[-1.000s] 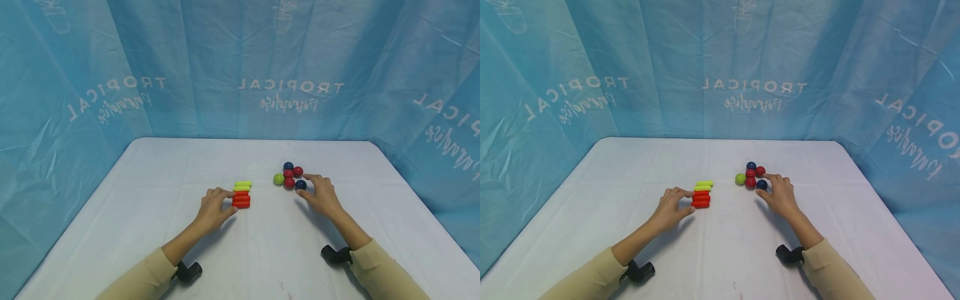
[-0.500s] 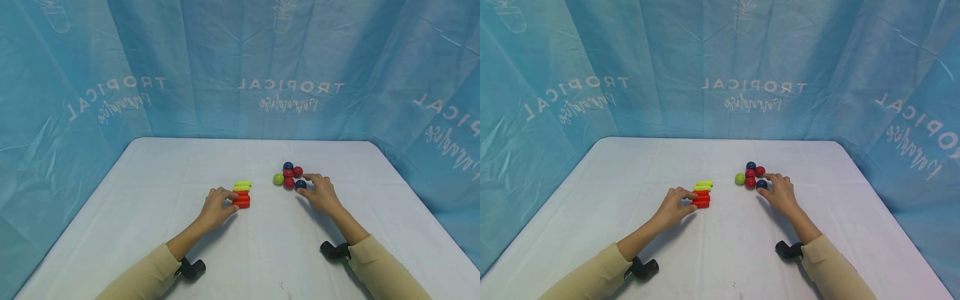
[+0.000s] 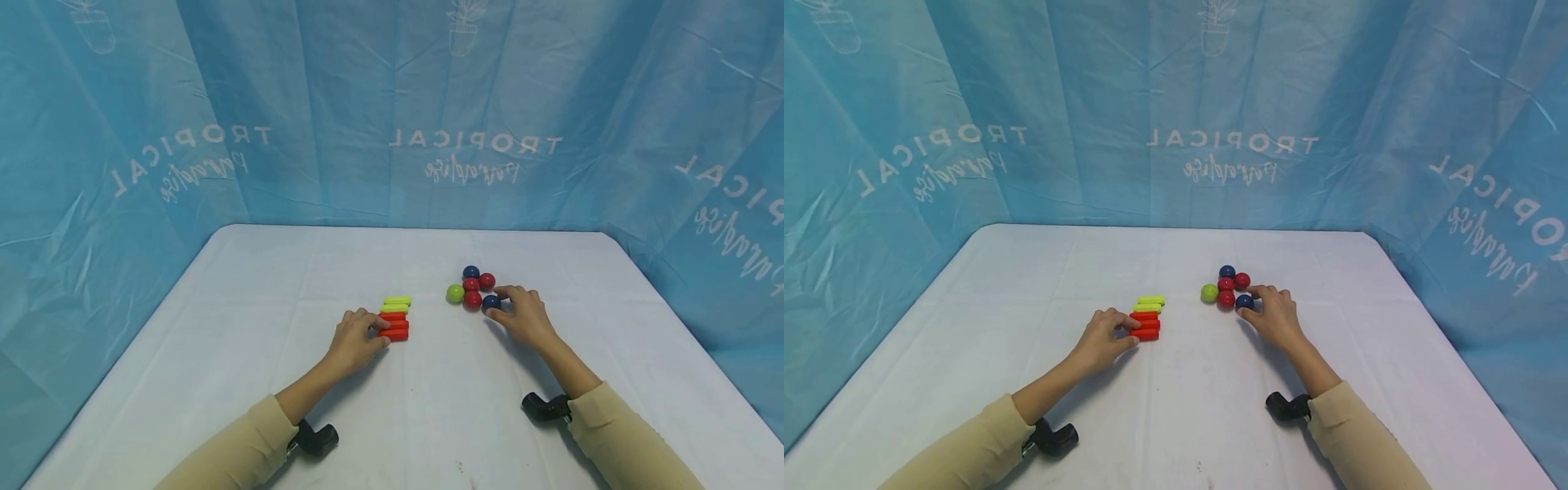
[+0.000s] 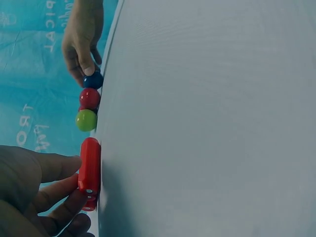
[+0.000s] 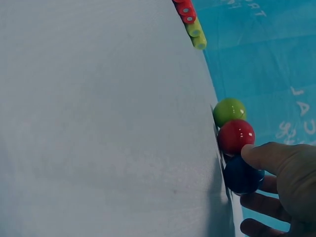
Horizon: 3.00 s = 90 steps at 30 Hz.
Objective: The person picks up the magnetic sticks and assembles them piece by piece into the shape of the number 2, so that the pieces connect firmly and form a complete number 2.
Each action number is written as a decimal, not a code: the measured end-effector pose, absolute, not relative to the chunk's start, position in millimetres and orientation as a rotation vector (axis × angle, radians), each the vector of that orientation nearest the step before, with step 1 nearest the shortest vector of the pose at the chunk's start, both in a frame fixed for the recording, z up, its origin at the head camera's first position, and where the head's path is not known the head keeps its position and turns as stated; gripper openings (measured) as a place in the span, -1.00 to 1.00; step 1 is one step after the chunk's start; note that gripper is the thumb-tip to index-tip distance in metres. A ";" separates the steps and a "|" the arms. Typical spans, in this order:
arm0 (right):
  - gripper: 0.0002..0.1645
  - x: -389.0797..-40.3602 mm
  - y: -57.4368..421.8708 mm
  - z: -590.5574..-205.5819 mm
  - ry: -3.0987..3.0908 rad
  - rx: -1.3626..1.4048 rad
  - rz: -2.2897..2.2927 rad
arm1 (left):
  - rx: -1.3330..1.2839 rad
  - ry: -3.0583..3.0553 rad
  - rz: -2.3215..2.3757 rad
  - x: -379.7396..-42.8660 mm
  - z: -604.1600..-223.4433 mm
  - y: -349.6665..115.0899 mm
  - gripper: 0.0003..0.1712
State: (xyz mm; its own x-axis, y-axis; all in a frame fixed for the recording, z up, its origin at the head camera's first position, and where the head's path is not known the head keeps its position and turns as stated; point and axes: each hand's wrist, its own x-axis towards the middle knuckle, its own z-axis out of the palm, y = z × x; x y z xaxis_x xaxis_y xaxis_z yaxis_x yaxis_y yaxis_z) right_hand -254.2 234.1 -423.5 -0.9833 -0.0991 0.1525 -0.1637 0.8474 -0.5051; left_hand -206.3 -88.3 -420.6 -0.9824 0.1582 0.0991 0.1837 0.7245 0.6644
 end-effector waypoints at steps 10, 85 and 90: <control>-0.39 -256.2 236.9 -428.3 -2.922 0.195 0.825 | -0.295 -2.888 -1.089 -206.7 -422.8 -88.1 -0.78; -0.54 -199.7 183.2 -429.0 -2.963 0.402 1.044 | -0.481 -2.902 -1.083 -208.0 -418.1 -46.9 -0.80; -0.53 -199.1 182.0 -429.2 -2.962 0.423 1.027 | -0.484 -2.919 -1.092 -206.8 -417.4 -45.0 -0.79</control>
